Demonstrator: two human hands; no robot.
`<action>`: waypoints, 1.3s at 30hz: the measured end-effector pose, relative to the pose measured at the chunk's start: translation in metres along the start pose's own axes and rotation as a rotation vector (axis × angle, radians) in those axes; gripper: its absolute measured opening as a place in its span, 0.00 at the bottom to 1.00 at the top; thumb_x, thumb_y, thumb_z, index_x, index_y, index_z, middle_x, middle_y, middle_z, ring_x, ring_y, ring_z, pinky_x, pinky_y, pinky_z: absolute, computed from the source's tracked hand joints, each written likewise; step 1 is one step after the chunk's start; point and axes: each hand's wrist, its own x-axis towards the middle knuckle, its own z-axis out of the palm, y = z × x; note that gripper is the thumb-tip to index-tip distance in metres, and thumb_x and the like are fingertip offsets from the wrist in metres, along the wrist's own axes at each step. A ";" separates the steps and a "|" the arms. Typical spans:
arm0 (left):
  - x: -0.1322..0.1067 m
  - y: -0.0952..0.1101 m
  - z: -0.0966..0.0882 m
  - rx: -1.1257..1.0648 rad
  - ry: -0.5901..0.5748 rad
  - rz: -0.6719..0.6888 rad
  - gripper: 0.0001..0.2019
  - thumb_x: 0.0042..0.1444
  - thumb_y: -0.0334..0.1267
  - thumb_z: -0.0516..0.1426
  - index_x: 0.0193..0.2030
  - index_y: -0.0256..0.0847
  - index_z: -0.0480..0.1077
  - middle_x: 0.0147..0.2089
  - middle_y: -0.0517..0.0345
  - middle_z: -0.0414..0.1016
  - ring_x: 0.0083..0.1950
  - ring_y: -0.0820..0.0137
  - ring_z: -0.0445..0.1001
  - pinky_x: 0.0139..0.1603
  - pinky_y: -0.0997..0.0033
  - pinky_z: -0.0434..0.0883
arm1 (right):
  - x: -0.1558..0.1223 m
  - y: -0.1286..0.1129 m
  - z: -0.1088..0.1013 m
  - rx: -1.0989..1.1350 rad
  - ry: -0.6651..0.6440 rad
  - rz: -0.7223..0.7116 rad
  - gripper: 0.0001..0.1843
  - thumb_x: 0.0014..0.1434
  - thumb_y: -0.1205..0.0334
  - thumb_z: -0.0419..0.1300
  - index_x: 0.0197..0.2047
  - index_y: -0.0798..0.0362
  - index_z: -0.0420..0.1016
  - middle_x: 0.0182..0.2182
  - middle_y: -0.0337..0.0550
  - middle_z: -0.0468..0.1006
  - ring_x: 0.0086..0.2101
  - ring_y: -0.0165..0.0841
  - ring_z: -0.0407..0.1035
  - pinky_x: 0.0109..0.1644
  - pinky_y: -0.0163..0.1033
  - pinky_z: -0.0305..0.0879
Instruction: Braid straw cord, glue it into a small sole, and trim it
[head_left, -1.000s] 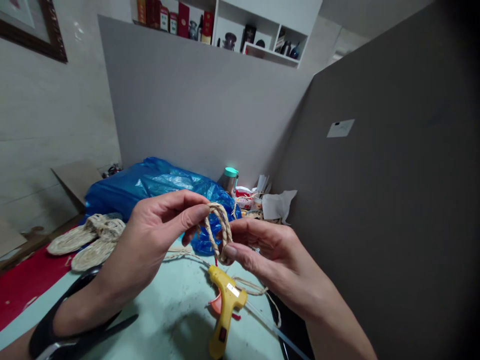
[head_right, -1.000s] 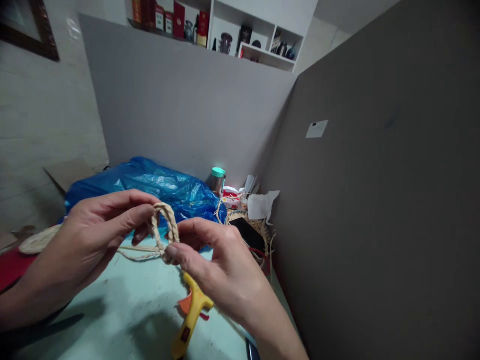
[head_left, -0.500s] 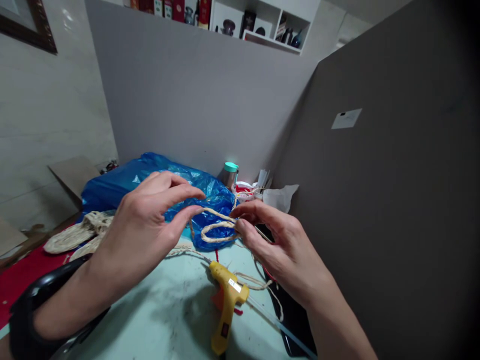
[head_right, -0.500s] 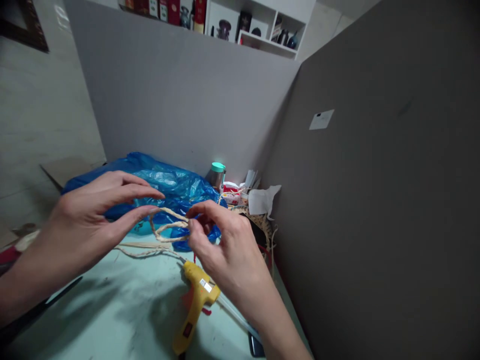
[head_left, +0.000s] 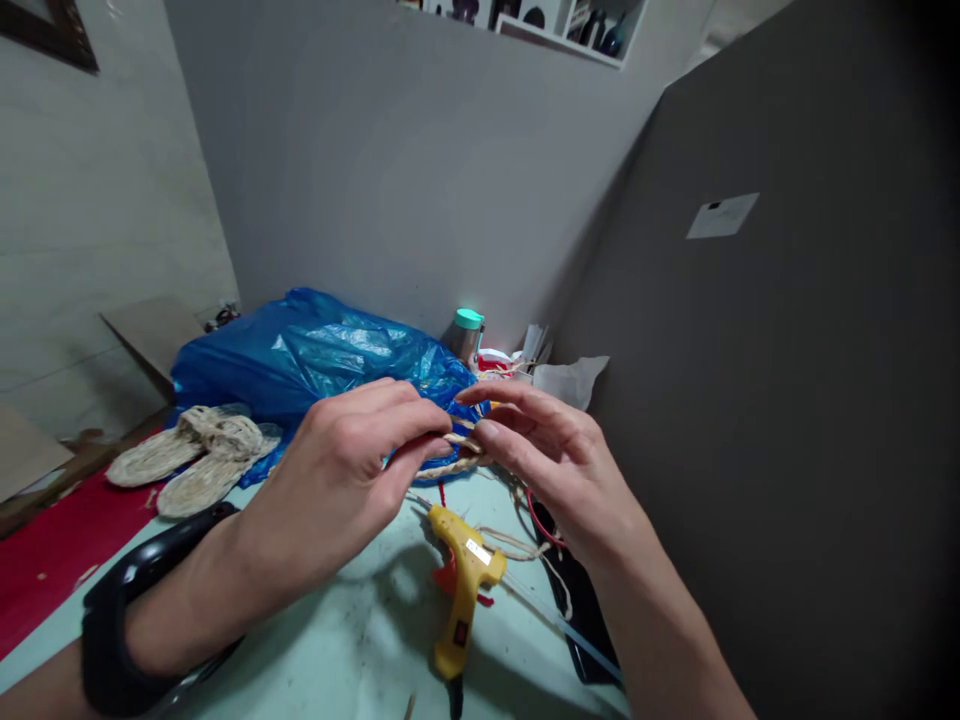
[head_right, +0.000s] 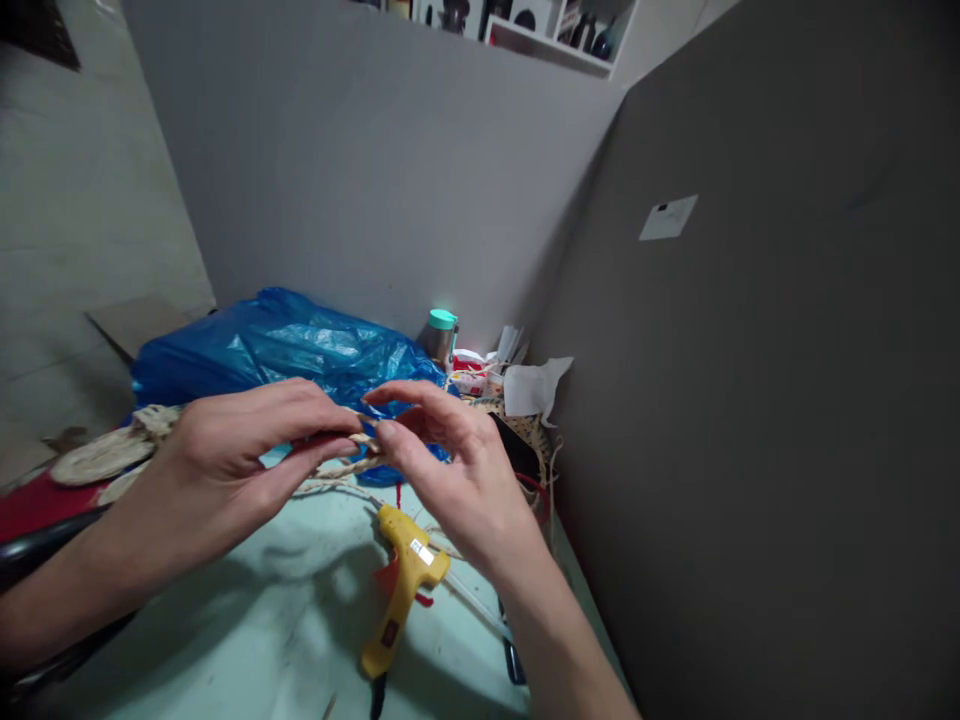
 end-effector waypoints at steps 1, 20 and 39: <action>0.001 -0.001 -0.001 -0.006 0.000 -0.007 0.06 0.64 0.33 0.58 0.38 0.39 0.77 0.34 0.56 0.78 0.36 0.67 0.74 0.38 0.69 0.67 | 0.001 0.000 -0.001 0.007 -0.008 0.001 0.07 0.64 0.58 0.62 0.44 0.48 0.80 0.39 0.39 0.81 0.39 0.32 0.75 0.46 0.37 0.70; 0.009 -0.007 -0.026 -0.729 0.413 -0.529 0.05 0.52 0.38 0.67 0.31 0.43 0.76 0.30 0.66 0.73 0.32 0.74 0.68 0.33 0.74 0.65 | -0.068 0.006 0.075 -0.348 -0.455 0.000 0.19 0.64 0.57 0.57 0.57 0.45 0.70 0.32 0.41 0.81 0.29 0.34 0.73 0.32 0.35 0.66; 0.017 -0.020 -0.019 -1.166 0.317 -0.484 0.03 0.57 0.30 0.63 0.32 0.36 0.76 0.24 0.63 0.72 0.18 0.80 0.66 0.13 0.82 0.63 | -0.106 0.065 0.040 -0.861 -0.105 0.585 0.21 0.65 0.46 0.55 0.33 0.55 0.77 0.28 0.52 0.81 0.29 0.45 0.74 0.32 0.40 0.52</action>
